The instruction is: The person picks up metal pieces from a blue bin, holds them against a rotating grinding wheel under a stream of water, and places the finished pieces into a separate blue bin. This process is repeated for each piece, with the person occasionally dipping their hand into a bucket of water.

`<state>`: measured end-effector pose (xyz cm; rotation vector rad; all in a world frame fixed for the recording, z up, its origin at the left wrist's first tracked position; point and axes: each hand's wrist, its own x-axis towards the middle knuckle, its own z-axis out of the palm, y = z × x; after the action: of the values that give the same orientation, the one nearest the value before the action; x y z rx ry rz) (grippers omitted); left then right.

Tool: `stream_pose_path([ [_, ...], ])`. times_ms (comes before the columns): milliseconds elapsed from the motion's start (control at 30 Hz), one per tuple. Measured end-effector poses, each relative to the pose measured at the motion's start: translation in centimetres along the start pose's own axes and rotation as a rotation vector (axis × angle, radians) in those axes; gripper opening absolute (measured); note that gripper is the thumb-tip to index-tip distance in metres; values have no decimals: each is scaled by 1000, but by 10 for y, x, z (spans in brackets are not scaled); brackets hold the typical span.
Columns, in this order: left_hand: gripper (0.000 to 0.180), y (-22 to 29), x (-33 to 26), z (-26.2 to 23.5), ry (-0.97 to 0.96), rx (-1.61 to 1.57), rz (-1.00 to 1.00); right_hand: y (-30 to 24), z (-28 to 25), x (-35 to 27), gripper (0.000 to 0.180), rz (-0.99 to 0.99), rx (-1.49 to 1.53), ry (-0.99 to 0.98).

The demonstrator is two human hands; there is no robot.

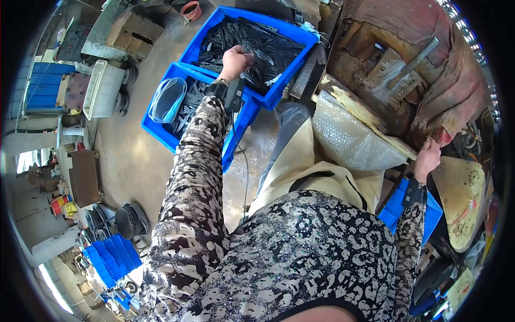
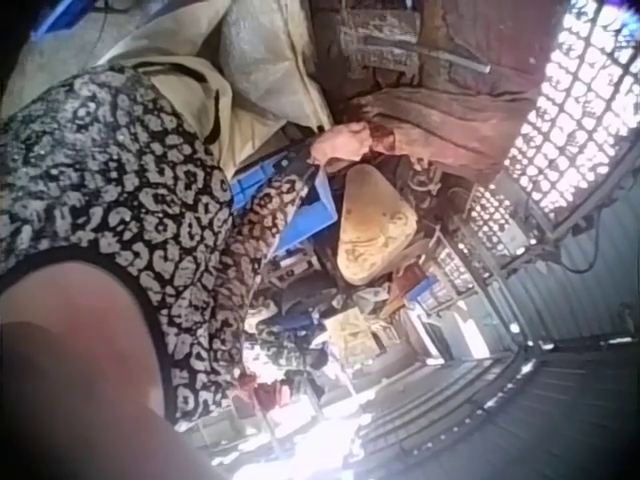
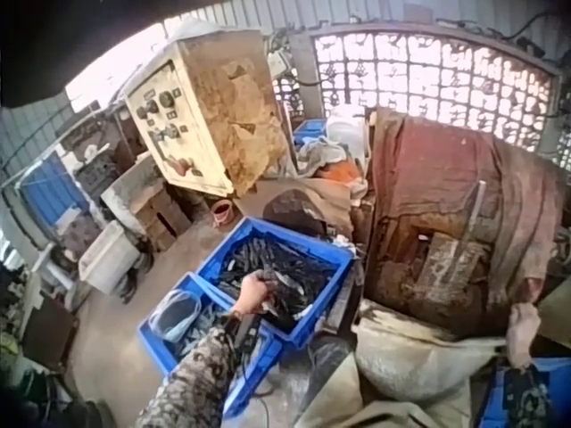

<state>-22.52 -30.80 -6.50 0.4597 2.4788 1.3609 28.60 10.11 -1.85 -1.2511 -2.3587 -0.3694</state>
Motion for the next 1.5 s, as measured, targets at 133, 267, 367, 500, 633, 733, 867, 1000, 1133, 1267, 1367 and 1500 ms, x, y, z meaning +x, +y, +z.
stream_pose_path([
  [133, 11, -1, -1, 4, -77, -472, -182, -1, 4, -1, 22, 13, -2, -2],
  [267, 12, -1, -2, 8, -64, -580, -236, -3, 9, 1, 22, -4, -12, 13],
  [367, 12, 8, -2, 10, -50, -612, -276, -2, 12, 1, 22, -15, -38, 37],
  [500, 13, 21, -6, 13, -132, -707, -256, 0, 16, 3, 22, -30, -44, 53],
  [633, 14, 29, -7, 21, -144, -585, -170, 2, 19, 5, 22, -27, -60, 69],
  [733, 13, 12, -2, 37, 113, -313, -16, 2, 20, 4, 22, -24, -71, 67],
  [867, 12, -31, 17, 40, 217, 184, 166, -7, 19, 6, 21, -42, -57, 63],
  [1000, 15, -23, 18, 65, 107, 720, 284, -5, 17, 3, 20, -38, -81, 108],
  [1133, 12, -16, 16, 58, -79, 951, 541, -7, 26, 11, 20, -12, -142, 64],
  [1267, 12, -8, 13, 56, -33, 1025, 561, -10, 27, 14, 21, 32, -82, 69],
  [1367, 12, 9, 7, 56, -31, 1165, 636, -8, 23, 12, 20, 62, -73, 46],
  [1500, 13, 31, 2, 36, -88, 1208, 527, -17, 7, 38, 23, 121, 31, 15],
])
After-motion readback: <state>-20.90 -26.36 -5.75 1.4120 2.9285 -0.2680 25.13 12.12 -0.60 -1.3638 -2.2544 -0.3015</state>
